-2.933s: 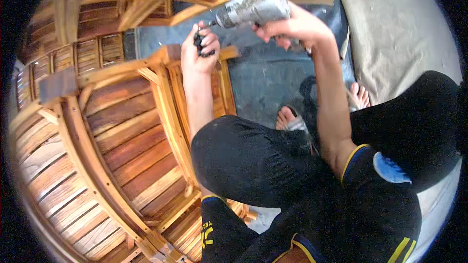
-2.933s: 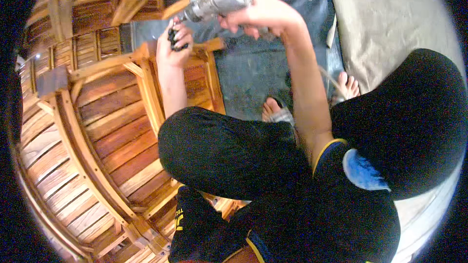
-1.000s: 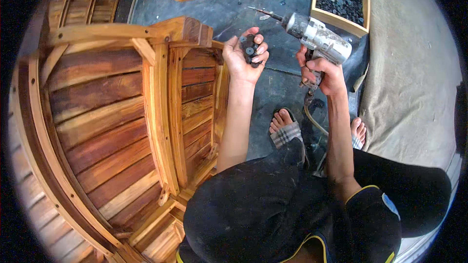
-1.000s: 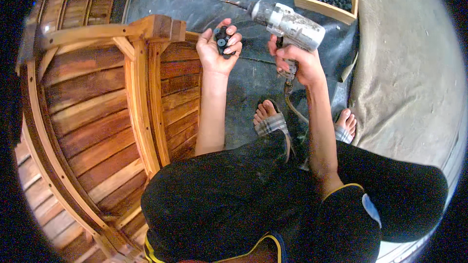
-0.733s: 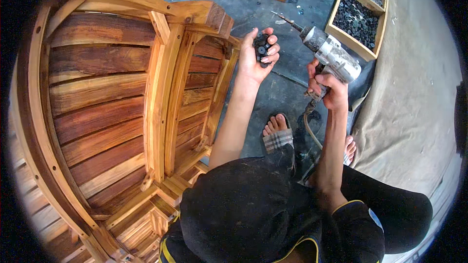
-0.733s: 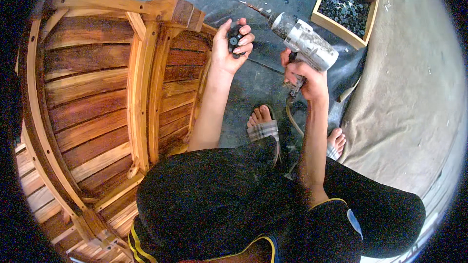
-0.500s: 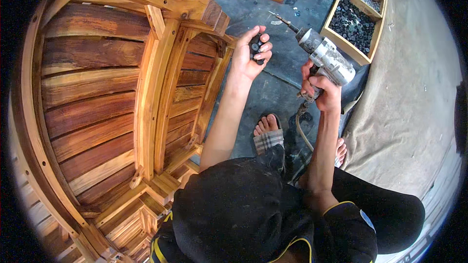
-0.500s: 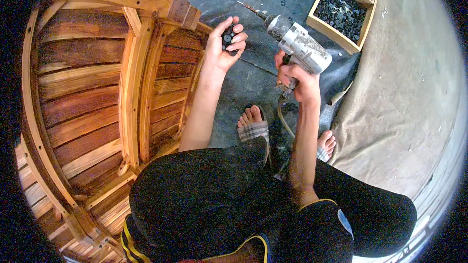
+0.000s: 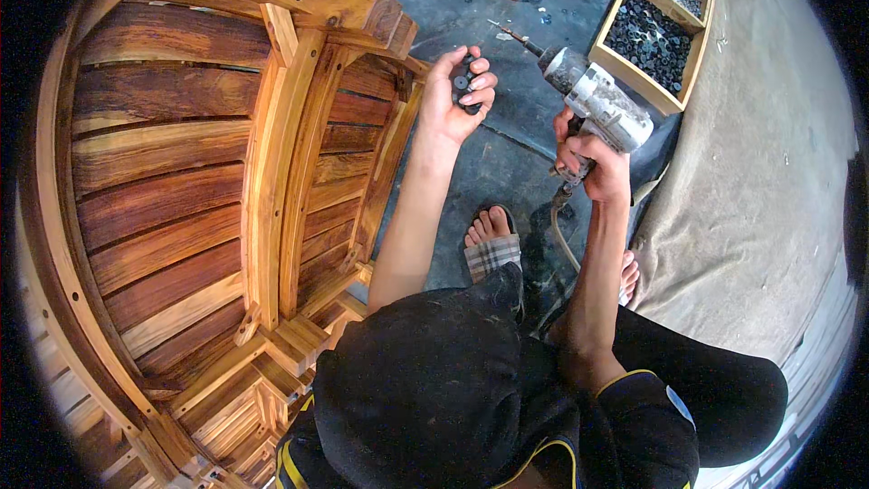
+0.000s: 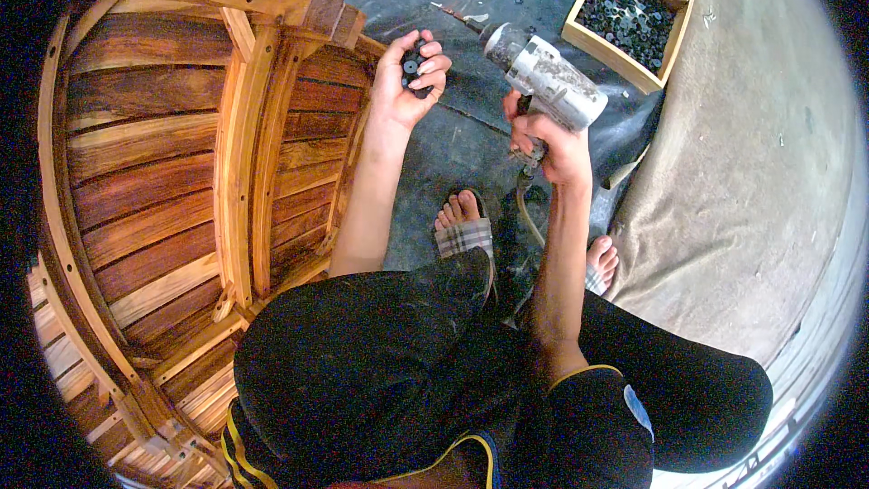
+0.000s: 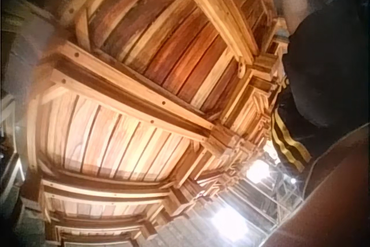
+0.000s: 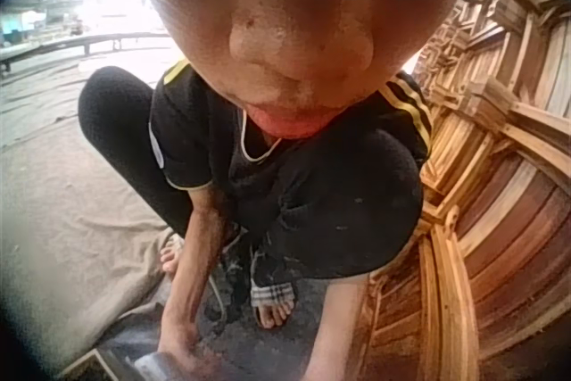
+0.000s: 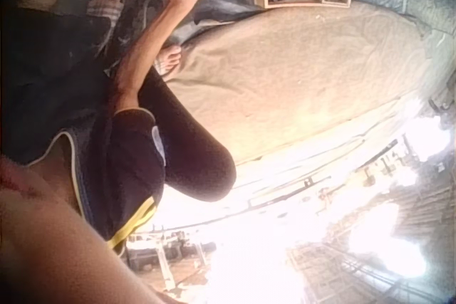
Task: Assembling wooden chairs using a power drill and screws.
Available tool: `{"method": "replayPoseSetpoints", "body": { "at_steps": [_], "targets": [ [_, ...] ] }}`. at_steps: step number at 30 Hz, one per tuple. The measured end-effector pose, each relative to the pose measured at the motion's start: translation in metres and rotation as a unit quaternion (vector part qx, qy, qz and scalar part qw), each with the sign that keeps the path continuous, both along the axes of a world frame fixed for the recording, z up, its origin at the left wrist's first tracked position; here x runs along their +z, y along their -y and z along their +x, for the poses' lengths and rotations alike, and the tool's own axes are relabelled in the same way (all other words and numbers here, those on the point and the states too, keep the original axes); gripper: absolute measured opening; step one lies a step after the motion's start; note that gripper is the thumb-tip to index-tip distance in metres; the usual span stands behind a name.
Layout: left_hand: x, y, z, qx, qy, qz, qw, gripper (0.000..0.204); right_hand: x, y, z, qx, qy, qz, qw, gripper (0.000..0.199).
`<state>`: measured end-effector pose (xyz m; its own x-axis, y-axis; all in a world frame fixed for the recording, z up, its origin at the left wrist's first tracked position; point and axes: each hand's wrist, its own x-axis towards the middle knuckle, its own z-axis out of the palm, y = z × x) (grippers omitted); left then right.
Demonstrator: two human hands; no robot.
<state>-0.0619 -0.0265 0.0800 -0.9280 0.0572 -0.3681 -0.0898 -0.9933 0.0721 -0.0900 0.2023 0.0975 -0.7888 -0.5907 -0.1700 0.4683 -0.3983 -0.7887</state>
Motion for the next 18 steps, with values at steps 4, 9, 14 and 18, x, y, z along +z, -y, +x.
{"method": "replayPoseSetpoints", "body": {
  "at_steps": [4, 9, 14, 18],
  "targets": [
    [0.0021, 0.0001, 0.0003, 0.009, 0.001, 0.016, 1.0, 0.017, 0.0037, 0.0024, 0.0015, 0.011, 0.011, -0.01, 1.0, 0.036],
    [0.0005, -0.0026, -0.0004, 0.005, 0.007, 0.02, 1.0, 0.019, 0.0073, 0.0005, 0.0026, 0.002, 0.011, -0.003, 1.0, 0.034],
    [-0.0004, -0.0051, -0.0032, -0.004, -0.007, -0.02, 1.0, 0.019, 0.004, -0.0045, 0.0012, -0.001, 0.009, 0.007, 1.0, 0.035],
    [0.0027, -0.0051, -0.0092, -0.006, -0.011, -0.027, 1.0, 0.019, 0.007, -0.003, 0.0023, -0.006, -0.007, 0.018, 1.0, 0.036]
  ]
}}
